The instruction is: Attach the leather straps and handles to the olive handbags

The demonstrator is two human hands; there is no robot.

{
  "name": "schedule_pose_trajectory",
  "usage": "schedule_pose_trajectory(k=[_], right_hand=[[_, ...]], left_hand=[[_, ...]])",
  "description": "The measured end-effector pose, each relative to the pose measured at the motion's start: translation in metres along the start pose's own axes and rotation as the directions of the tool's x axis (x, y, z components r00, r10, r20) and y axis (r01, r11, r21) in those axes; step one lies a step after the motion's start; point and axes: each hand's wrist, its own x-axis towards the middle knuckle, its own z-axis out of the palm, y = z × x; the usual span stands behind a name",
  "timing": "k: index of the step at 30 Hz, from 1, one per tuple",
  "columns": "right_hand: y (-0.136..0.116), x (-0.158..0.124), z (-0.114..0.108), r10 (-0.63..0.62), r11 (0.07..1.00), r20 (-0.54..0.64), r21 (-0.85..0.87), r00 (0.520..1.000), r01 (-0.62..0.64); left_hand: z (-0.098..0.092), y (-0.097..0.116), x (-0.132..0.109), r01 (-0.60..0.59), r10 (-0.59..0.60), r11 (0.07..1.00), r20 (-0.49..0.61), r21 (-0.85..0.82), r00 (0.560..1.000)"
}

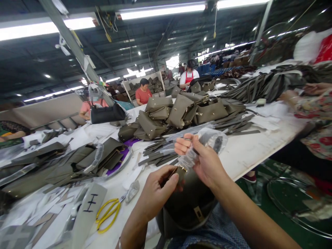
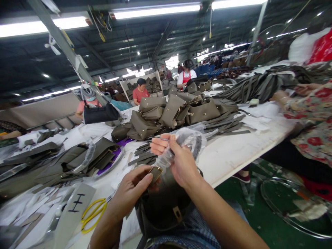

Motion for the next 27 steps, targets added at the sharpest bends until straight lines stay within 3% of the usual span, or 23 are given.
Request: schedule_pose_trajectory(k=[4, 7, 9, 12, 18, 23, 27], right_hand=[[-0.013, 0.01, 0.006, 0.045, 0.989, -0.069, 0.141, 0.997, -0.034], [-0.019, 0.016, 0.008, 0.055, 0.974, -0.098, 0.226, 0.994, -0.031], [-0.021, 0.019, 0.007, 0.056, 0.959, -0.124, 0.282, 0.991, -0.019], [-0.021, 0.021, 0.001, 0.066, 0.937, -0.151, 0.348, 0.986, -0.01], [-0.018, 0.023, -0.009, 0.027, 0.916, -0.049, 0.4, 0.998, -0.006], [-0.016, 0.023, -0.005, 0.038, 0.9, -0.003, 0.435, 0.999, -0.033], [-0.022, 0.023, -0.006, 0.078, 0.877, 0.092, 0.468, 0.993, -0.112]], left_hand=[[0.001, -0.007, 0.003, -0.093, 0.097, 0.991, -0.038, 0.1, 0.995], [-0.001, -0.017, 0.003, -0.081, 0.083, 0.995, -0.038, 0.052, 0.996], [-0.004, -0.024, 0.001, -0.076, 0.087, 0.992, -0.115, 0.097, 0.989], [-0.008, -0.033, -0.005, -0.097, 0.167, 0.958, -0.251, 0.27, 0.954], [-0.001, -0.045, -0.02, -0.078, 0.285, 0.868, -0.362, 0.49, 0.887], [0.009, -0.048, -0.023, -0.125, 0.282, 0.912, -0.376, 0.391, 0.883], [0.004, -0.053, -0.024, -0.207, 0.316, 0.927, -0.352, 0.314, 0.881]])
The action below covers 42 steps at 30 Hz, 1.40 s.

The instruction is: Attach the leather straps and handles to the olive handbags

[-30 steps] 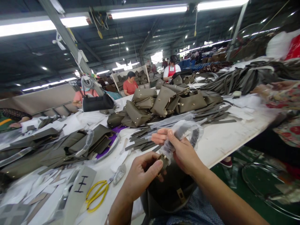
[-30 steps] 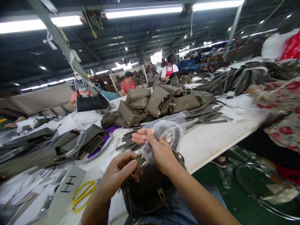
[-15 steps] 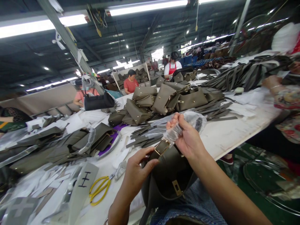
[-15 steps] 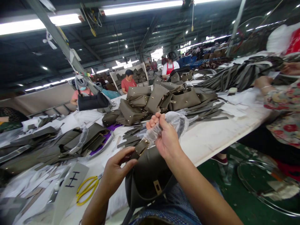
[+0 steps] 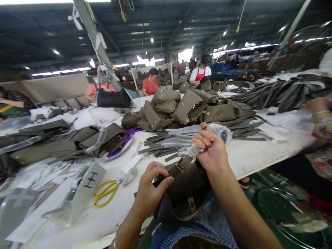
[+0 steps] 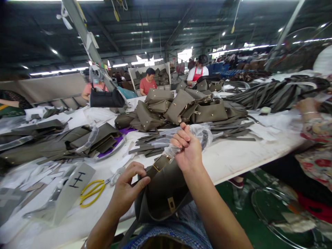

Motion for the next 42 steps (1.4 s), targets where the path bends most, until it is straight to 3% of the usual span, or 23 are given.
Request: schedule_pose_trajectory(k=[7, 15, 19, 21, 25, 29, 32, 35, 38, 42], right_hand=[[-0.012, 0.001, 0.004, 0.068, 0.998, 0.039, 0.003, 0.997, -0.068], [-0.023, 0.007, 0.003, -0.058, 0.992, 0.062, 0.12, 0.996, 0.05], [-0.025, 0.006, -0.002, -0.054, 0.988, 0.03, 0.144, 0.998, 0.049], [-0.025, 0.005, -0.003, -0.058, 0.987, 0.04, 0.154, 0.998, 0.052], [-0.024, 0.006, -0.001, -0.046, 0.985, 0.064, 0.171, 0.997, 0.034], [-0.026, 0.007, -0.001, -0.028, 0.985, 0.056, 0.174, 0.998, 0.017], [-0.03, 0.008, -0.004, -0.03, 0.987, 0.025, 0.16, 0.999, 0.025], [-0.033, 0.009, -0.005, -0.043, 0.992, 0.009, 0.117, 0.999, 0.042], [-0.031, 0.008, -0.003, -0.068, 0.995, 0.023, 0.074, 0.997, 0.066], [-0.025, 0.002, 0.003, -0.1, 0.995, 0.054, 0.027, 0.994, 0.099]], left_hand=[[-0.02, -0.022, -0.01, -0.083, 0.085, 0.996, 0.111, -0.021, 0.99], [-0.016, -0.035, -0.013, -0.07, 0.063, 0.989, 0.057, 0.13, 0.996], [-0.008, -0.042, -0.015, 0.02, -0.014, 0.992, -0.046, 0.125, 0.999], [-0.007, -0.044, -0.016, 0.073, -0.068, 0.991, -0.045, 0.112, 0.997], [-0.009, -0.042, -0.015, 0.156, -0.163, 0.976, 0.037, 0.155, 0.986], [-0.016, -0.041, -0.016, 0.238, -0.243, 0.97, 0.18, 0.052, 0.953], [-0.024, -0.049, -0.023, 0.276, -0.262, 0.96, 0.215, -0.036, 0.941], [-0.037, -0.058, -0.031, 0.317, -0.303, 0.948, 0.243, -0.022, 0.922], [-0.046, -0.058, -0.03, 0.272, -0.291, 0.957, 0.27, 0.107, 0.918], [-0.036, -0.03, -0.005, 0.117, -0.143, 0.967, 0.1, 0.225, 0.985]])
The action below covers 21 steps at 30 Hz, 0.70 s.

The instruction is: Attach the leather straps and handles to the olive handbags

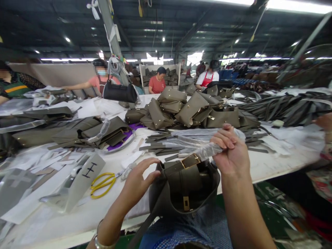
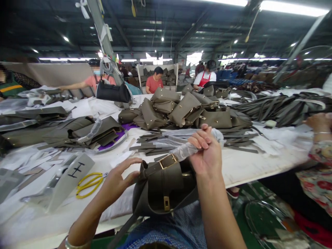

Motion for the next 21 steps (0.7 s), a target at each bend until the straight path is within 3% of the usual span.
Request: schedule_pose_trajectory(k=[2, 4, 7, 9, 12, 14, 21], right_hand=[[0.003, -0.004, 0.003, 0.011, 1.0, 0.004, -0.026, 1.0, -0.011], [0.004, -0.007, 0.005, -0.009, 0.998, 0.004, -0.068, 1.0, 0.009], [0.008, -0.017, 0.003, -0.108, 0.966, -0.02, -0.237, 0.994, 0.1], [0.014, -0.028, -0.003, -0.106, 0.905, -0.025, -0.417, 0.994, 0.086], [0.028, -0.046, -0.016, 0.089, 0.77, -0.05, -0.629, 0.995, -0.101], [0.035, -0.052, -0.023, 0.165, 0.716, -0.077, -0.676, 0.983, -0.173], [0.04, -0.051, -0.02, 0.021, 0.831, -0.125, -0.549, 0.992, -0.087]], left_hand=[[0.008, 0.027, 0.015, -0.097, 0.097, 0.995, -0.002, -0.025, 0.995], [0.017, 0.052, 0.029, -0.182, 0.19, 0.978, 0.081, -0.1, 0.978], [0.029, 0.074, 0.044, -0.195, 0.223, 0.961, 0.135, -0.197, 0.965], [0.033, 0.076, 0.049, -0.164, 0.196, 0.957, 0.116, -0.239, 0.974], [0.035, 0.071, 0.05, -0.135, 0.161, 0.947, 0.067, -0.293, 0.985], [0.035, 0.068, 0.049, -0.142, 0.161, 0.944, 0.041, -0.299, 0.986], [0.039, 0.068, 0.048, -0.163, 0.167, 0.966, 0.003, -0.2, 0.986]])
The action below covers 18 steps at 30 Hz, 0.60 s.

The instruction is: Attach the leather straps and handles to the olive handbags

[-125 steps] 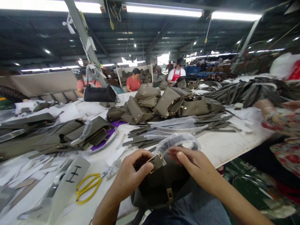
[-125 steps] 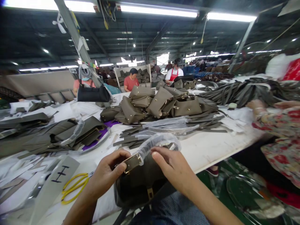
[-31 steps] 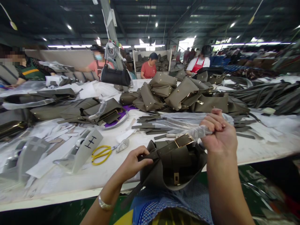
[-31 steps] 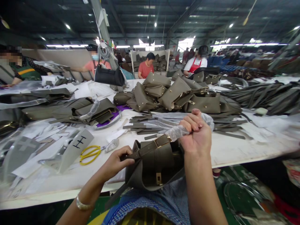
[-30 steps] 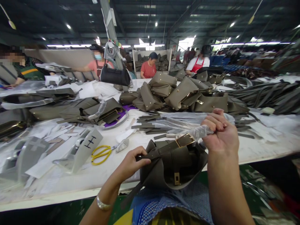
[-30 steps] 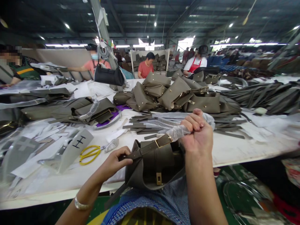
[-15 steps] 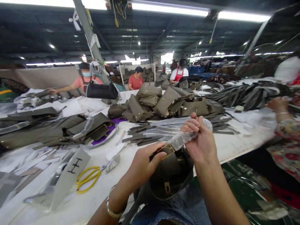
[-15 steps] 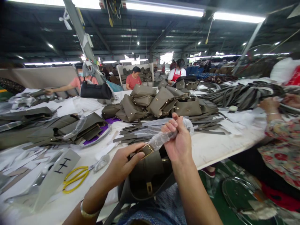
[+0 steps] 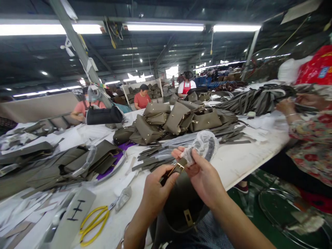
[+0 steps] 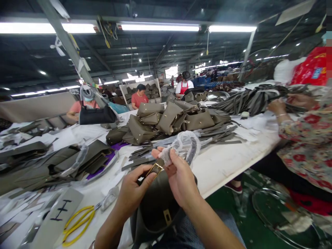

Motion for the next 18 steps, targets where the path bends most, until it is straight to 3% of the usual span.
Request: schedule_pose_trajectory(k=[5, 10, 14, 18], right_hand=[[0.005, -0.013, 0.001, -0.124, 0.96, 0.054, -0.246, 0.991, 0.134], [0.015, -0.017, -0.006, -0.047, 0.883, 0.141, -0.457, 0.989, 0.107], [0.026, -0.023, -0.014, -0.059, 0.792, 0.202, -0.586, 0.978, 0.169], [0.034, -0.031, -0.019, 0.018, 0.752, 0.281, -0.636, 0.959, 0.172]], left_hand=[[0.006, -0.004, 0.0, 0.074, -0.079, 0.991, -0.041, -0.107, 0.996], [0.012, -0.009, -0.001, 0.083, -0.104, 0.976, -0.095, -0.201, 0.99], [0.011, -0.014, -0.002, 0.01, -0.015, 0.999, -0.114, -0.046, 0.993], [0.01, -0.02, 0.0, -0.113, 0.146, 0.982, -0.226, 0.152, 0.963]])
